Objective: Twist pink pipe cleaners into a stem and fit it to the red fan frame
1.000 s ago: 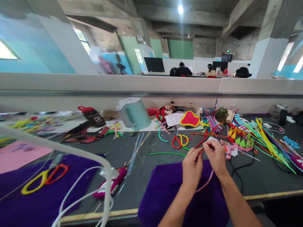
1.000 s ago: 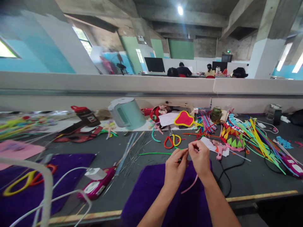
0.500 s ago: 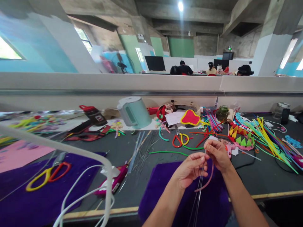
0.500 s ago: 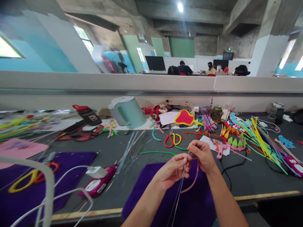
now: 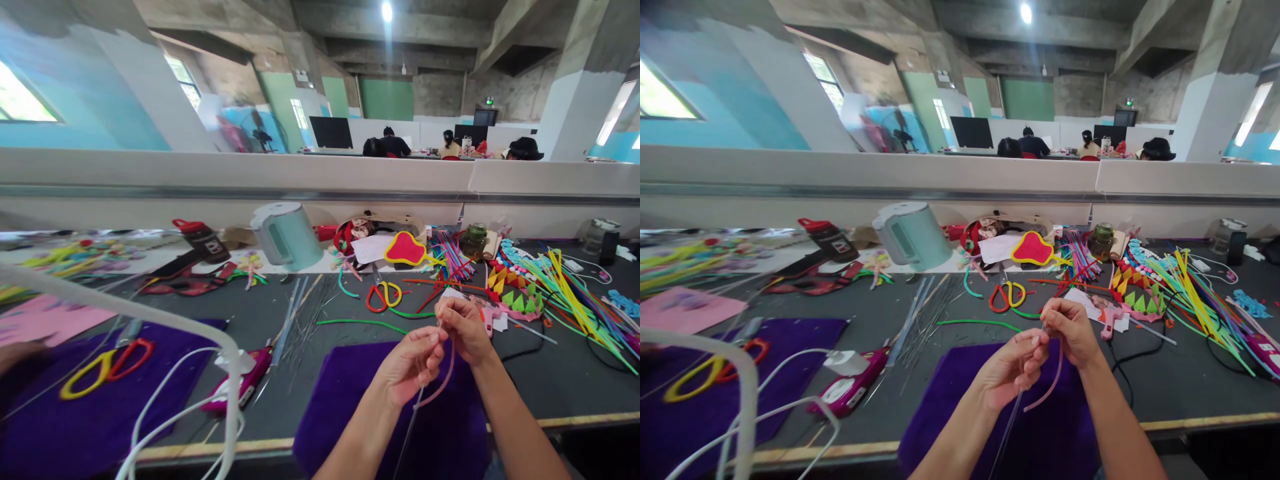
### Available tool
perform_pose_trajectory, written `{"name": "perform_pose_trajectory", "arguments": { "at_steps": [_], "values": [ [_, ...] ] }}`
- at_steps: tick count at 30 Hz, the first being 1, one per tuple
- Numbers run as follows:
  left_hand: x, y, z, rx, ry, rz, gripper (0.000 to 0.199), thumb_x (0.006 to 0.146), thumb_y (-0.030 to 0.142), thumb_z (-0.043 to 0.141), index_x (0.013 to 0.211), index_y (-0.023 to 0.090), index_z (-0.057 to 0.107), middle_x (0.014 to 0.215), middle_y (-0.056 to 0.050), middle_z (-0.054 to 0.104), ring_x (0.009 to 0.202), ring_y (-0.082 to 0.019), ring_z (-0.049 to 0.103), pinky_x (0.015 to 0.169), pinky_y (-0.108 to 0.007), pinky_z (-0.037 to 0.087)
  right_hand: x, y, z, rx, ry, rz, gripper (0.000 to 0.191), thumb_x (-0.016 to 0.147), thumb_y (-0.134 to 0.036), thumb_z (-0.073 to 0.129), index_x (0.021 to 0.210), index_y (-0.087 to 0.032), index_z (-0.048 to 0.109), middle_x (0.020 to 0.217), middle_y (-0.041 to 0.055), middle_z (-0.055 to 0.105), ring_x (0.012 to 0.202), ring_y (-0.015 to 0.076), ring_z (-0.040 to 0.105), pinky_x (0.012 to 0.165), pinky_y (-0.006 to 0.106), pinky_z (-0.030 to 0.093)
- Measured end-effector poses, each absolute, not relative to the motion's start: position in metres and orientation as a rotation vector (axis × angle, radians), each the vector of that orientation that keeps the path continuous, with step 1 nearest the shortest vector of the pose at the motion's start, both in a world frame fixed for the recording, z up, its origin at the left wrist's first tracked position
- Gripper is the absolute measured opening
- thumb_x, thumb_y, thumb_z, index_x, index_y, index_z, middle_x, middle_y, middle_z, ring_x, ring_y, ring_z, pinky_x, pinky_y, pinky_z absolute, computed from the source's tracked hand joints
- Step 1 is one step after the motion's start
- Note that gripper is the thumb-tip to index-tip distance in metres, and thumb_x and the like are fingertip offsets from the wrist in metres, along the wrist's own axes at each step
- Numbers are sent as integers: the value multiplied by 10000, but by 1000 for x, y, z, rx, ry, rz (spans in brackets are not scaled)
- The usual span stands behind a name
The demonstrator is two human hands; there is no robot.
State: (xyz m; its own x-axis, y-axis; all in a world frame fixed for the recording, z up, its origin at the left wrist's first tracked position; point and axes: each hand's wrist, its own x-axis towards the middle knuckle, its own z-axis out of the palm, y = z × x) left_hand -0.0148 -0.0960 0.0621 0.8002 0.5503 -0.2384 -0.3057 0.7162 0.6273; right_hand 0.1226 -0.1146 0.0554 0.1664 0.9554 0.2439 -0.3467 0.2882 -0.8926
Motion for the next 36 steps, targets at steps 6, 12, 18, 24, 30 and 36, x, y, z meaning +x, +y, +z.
{"name": "perform_pose_trajectory", "arguments": {
  "at_steps": [6,12,18,24,30,36],
  "values": [
    [-14,-98,61,1025,759,914,224,638,311,741,735,117,687,588,-25,610,427,-93,513,367,-182,367,116,-113,49,-992,-881,961,257,698,-390,712,660,-159,605,495,-68,450,414,54,278,405,201,207],
    [-12,-102,50,1788,957,1312,159,782,264,593,749,199,735,622,-27,568,577,-135,538,573,-235,437,102,-118,52,-1291,-1033,480,248,778,-386,611,682,-161,645,622,5,608,587,138,526,570,250,425],
    [-13,-104,53,1609,856,1159,154,785,301,609,804,183,706,684,-40,590,604,-142,555,563,-234,455,104,-123,53,-1220,-1048,525,211,803,-353,576,698,-171,598,643,-7,568,612,132,506,575,242,410],
    [-24,-99,59,791,316,450,214,764,321,660,830,119,638,611,0,533,413,-65,457,331,-155,378,115,-127,51,-847,-1071,839,228,767,-358,644,643,-179,576,607,-25,471,562,110,409,523,230,330],
    [-20,-110,51,409,92,317,124,772,192,661,836,95,618,631,23,438,409,-8,328,299,-75,219,110,-128,49,-766,-1103,898,285,748,-419,648,604,-193,554,606,-12,452,567,128,416,524,248,342],
    [-19,-115,54,351,284,401,124,704,131,698,785,81,618,630,21,440,443,1,356,320,-63,167,113,-124,44,-791,-1107,858,316,725,-447,670,576,-193,554,581,-13,472,567,130,431,535,255,361]
  ]
}}
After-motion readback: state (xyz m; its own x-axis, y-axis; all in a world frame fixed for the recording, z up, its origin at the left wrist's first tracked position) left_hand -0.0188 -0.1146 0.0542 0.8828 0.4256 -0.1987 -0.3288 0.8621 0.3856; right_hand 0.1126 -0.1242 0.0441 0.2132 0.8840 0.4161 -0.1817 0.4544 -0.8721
